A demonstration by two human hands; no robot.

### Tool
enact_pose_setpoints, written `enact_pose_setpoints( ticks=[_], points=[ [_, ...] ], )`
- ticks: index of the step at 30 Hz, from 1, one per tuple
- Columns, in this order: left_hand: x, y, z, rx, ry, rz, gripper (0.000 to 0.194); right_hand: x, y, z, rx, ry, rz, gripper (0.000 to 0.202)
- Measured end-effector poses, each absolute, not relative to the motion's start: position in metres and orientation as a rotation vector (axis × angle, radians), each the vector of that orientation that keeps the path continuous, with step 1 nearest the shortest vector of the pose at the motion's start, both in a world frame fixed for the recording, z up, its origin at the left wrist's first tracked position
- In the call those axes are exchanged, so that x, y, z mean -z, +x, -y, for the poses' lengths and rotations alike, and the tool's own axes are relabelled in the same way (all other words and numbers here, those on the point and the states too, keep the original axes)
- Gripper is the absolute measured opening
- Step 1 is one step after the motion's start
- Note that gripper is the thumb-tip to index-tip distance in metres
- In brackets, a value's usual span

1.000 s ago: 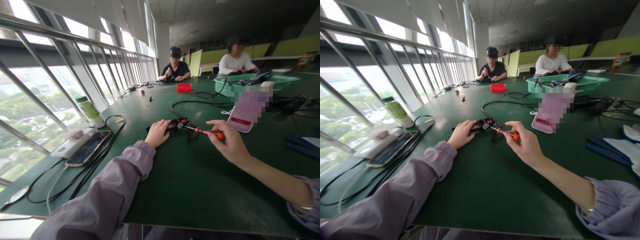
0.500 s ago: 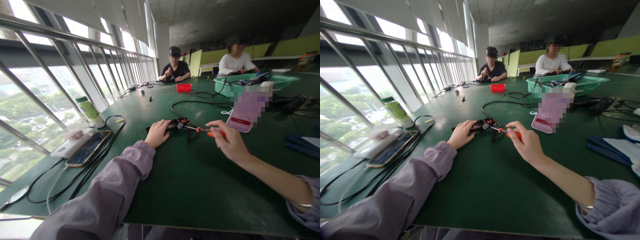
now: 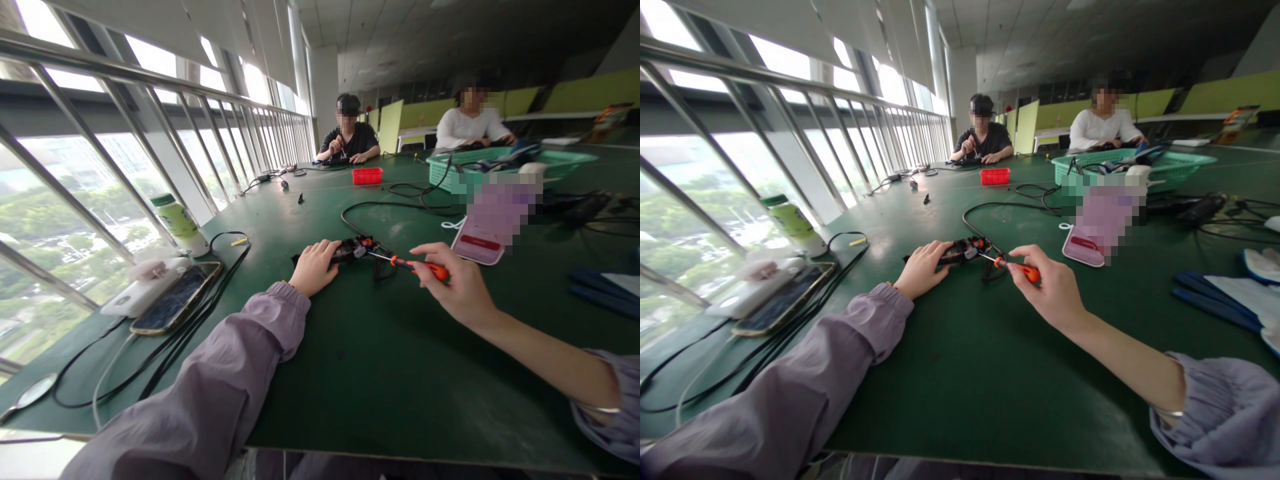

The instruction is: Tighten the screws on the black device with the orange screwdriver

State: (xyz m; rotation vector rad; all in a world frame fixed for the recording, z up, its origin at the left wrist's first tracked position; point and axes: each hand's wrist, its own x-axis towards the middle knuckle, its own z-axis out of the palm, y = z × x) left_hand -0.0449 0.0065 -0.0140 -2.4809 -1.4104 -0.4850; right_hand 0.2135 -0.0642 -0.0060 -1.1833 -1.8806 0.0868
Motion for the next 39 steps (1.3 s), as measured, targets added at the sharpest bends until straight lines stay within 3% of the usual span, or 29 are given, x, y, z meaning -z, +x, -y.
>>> enact_pose_setpoints(
  ticks=[6, 13, 19, 26, 33, 39],
  points=[
    [0.0154, -0.0445, -0.0080, 0.489, -2.484, 1.398, 0.046, 0.0075, 0.2137, 0.0605, 0.094, -1.009, 1.797, 0.032],
    [0.0165, -0.0451, -0.0085, 0.501, -2.484, 1.398, 0.046, 0.0075, 0.2124, 0.0643, -0.122, -1.162, 1.922, 0.019],
    [0.0158, -0.0448, -0.0082, 0.497, -2.481, 1.390, 0.046, 0.0077, 0.2130, 0.0608, 0.071, -1.013, 1.797, 0.031],
    [0.0152, -0.0445, -0.0079, 0.499, -2.478, 1.397, 0.046, 0.0074, 0.2132, 0.0620, -0.061, -1.155, 1.908, 0.020],
    [0.0150, -0.0441, -0.0081, 0.507, -2.485, 1.394, 0.046, 0.0060, 0.2131, 0.0614, 0.101, -1.037, 1.811, 0.030],
    [0.0132, -0.0433, -0.0065, 0.497, -2.492, 1.419, 0.046, 0.0073, 0.2126, 0.0637, -0.111, -1.184, 1.923, 0.020]
  ],
)
